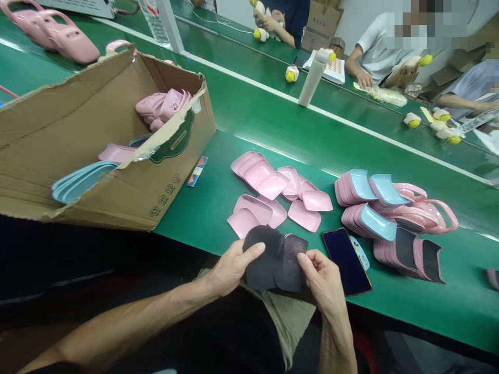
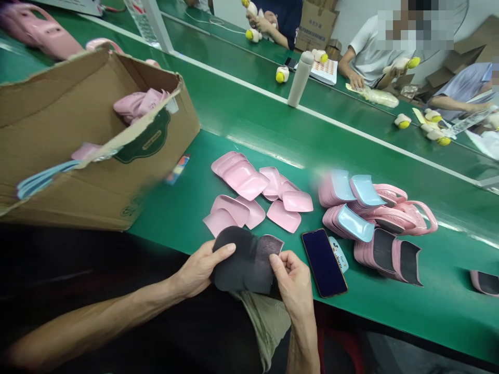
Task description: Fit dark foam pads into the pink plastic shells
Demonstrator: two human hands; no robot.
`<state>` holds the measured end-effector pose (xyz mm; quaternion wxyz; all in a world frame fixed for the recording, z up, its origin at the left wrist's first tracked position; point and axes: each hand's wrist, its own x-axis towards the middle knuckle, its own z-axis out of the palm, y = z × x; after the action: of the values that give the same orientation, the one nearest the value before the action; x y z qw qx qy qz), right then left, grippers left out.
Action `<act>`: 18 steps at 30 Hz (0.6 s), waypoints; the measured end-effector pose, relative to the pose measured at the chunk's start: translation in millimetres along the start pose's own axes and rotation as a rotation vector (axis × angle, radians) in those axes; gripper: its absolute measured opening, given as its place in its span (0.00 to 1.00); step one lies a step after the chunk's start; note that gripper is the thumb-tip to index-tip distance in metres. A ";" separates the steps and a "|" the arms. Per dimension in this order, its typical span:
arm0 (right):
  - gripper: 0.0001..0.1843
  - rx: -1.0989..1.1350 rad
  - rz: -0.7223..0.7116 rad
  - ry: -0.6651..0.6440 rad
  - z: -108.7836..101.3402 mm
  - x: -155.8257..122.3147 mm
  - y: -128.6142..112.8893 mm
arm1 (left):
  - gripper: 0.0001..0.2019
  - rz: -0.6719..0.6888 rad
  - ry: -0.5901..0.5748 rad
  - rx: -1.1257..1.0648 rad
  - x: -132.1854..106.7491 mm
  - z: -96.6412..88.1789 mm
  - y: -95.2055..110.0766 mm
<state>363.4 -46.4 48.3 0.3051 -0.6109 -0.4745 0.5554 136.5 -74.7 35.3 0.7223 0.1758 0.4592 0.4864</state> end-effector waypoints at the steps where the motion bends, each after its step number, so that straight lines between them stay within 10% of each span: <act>1: 0.32 -0.031 -0.008 0.031 -2.3 3.1 3.4 | 0.33 -0.003 0.029 -0.006 -0.6 -1.4 1.4; 18: 0.28 -0.474 -0.076 0.199 -1.5 9.2 13.9 | 0.25 -0.126 -0.082 -0.108 -6.3 -2.7 11.6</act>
<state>367.6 -42.8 32.5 0.2193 -0.6988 -0.5817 0.3538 127.4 -75.2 45.1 0.7781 0.1270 0.4124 0.4565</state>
